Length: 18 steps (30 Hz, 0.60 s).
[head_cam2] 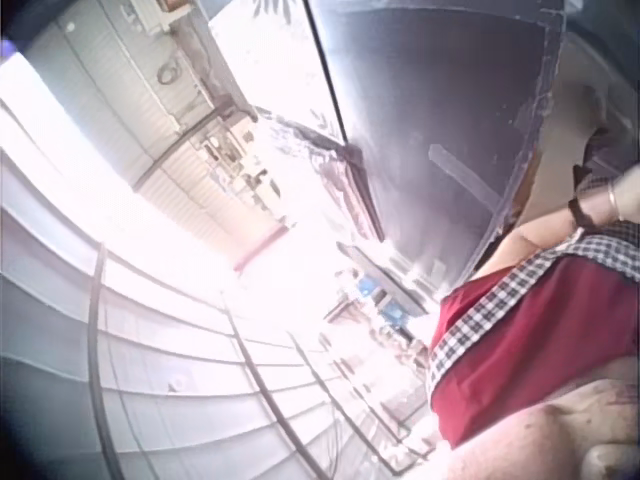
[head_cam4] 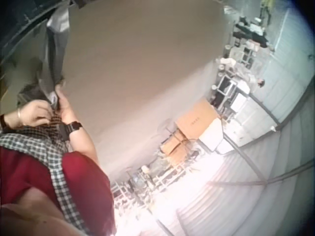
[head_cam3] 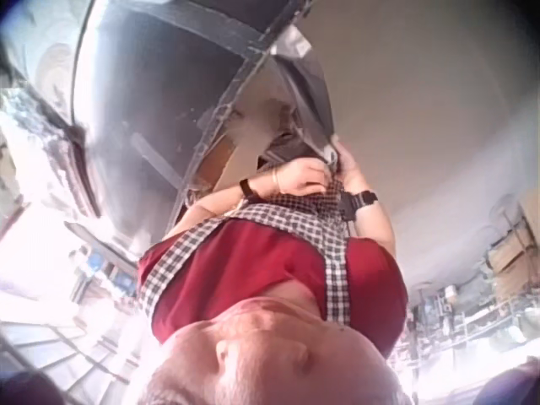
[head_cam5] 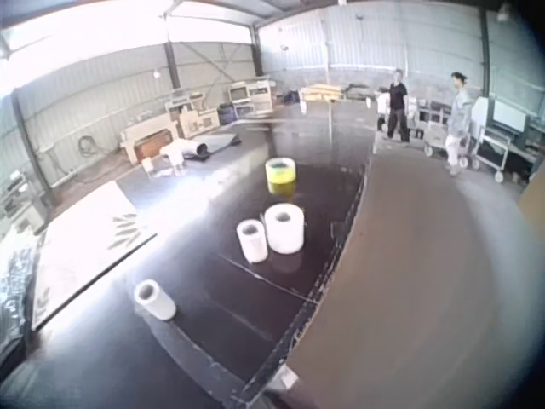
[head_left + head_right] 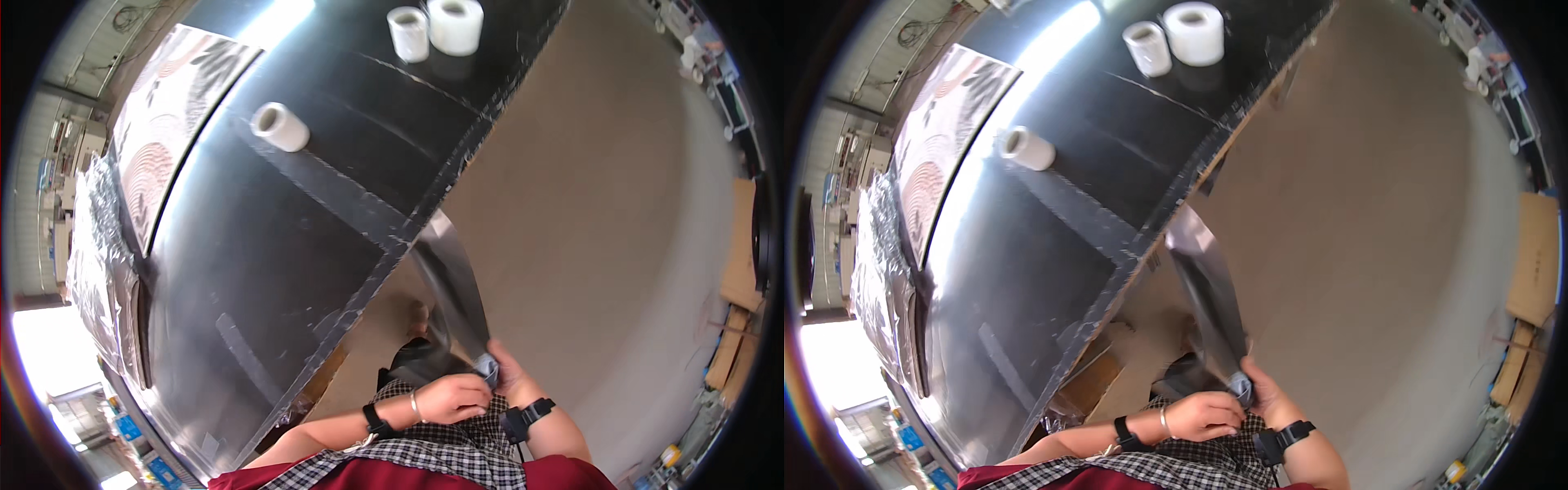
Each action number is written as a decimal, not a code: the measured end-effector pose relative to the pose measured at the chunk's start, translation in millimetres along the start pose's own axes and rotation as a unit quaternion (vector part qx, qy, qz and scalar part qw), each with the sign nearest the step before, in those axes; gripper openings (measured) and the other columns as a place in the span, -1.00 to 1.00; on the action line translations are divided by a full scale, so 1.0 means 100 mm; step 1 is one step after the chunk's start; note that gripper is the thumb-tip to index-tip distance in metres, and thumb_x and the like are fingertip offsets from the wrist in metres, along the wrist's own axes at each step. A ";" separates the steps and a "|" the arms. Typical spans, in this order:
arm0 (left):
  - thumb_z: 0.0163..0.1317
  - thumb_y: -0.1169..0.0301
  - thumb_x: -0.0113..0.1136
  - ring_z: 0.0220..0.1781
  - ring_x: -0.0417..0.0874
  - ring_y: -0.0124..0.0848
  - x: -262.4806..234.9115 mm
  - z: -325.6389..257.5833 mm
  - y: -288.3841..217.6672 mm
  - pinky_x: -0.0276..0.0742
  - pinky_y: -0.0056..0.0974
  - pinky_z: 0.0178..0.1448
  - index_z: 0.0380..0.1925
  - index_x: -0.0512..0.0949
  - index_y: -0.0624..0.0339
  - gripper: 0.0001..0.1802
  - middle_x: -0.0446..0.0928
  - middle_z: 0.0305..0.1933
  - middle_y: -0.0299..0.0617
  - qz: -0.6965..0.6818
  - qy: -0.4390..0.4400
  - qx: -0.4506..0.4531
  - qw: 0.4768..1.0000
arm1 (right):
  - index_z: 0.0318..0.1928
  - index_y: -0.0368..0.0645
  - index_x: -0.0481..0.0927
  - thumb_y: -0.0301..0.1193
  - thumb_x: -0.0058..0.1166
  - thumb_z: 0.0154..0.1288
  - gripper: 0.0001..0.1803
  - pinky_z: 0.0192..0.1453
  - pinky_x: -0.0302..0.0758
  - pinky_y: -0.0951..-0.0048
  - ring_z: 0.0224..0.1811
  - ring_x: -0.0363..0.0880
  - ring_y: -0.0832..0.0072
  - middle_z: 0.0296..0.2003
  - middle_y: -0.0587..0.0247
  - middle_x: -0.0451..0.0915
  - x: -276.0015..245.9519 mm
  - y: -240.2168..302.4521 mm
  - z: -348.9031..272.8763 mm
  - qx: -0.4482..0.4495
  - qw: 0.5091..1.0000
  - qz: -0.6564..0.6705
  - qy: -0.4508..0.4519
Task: Packing rolled products into grey plastic sleeves and applying white labels to them.
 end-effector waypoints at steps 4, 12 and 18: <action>0.23 0.52 0.33 -0.13 0.66 -0.11 -0.20 -0.46 -0.49 0.59 -0.14 0.02 -0.31 0.61 0.28 -0.91 0.61 -0.22 -0.07 -0.054 0.007 -0.062 0.997 | 0.22 -0.26 0.48 -0.30 0.23 0.38 -0.51 0.26 0.48 0.27 0.08 0.60 0.37 -0.02 0.21 0.64 0.71 0.07 -0.36 -0.104 0.957 -0.255 0.095; 0.11 0.41 0.11 -0.31 0.50 -0.28 -0.33 -1.95 -1.76 0.44 -0.19 -0.15 -0.53 0.46 0.27 -0.85 0.48 -0.42 -0.16 -0.056 -0.287 -0.129 0.948 | 0.46 -0.16 0.15 -0.21 0.54 -0.23 0.20 0.56 0.08 -0.03 0.46 0.16 -0.05 0.39 -0.09 0.23 1.45 -0.20 -0.90 -0.488 0.450 -0.735 0.139; 0.18 0.07 0.08 -0.45 0.29 -0.34 0.59 -3.38 -2.98 0.27 -0.20 -0.22 -0.72 0.28 0.13 -0.54 0.35 -0.58 -0.21 -0.093 -0.621 -0.009 0.778 | 0.04 0.02 0.61 -0.46 0.33 -0.01 -0.49 0.36 0.34 -0.01 0.19 0.54 0.21 0.03 0.26 0.65 1.98 -1.98 -1.10 -0.394 0.114 -0.821 0.396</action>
Point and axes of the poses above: each hand's wrist, its own z-axis towards the middle knuckle, its own x-axis out of the palm, y = z × x, the point moved 6 cm from there along z, towards the middle knuckle
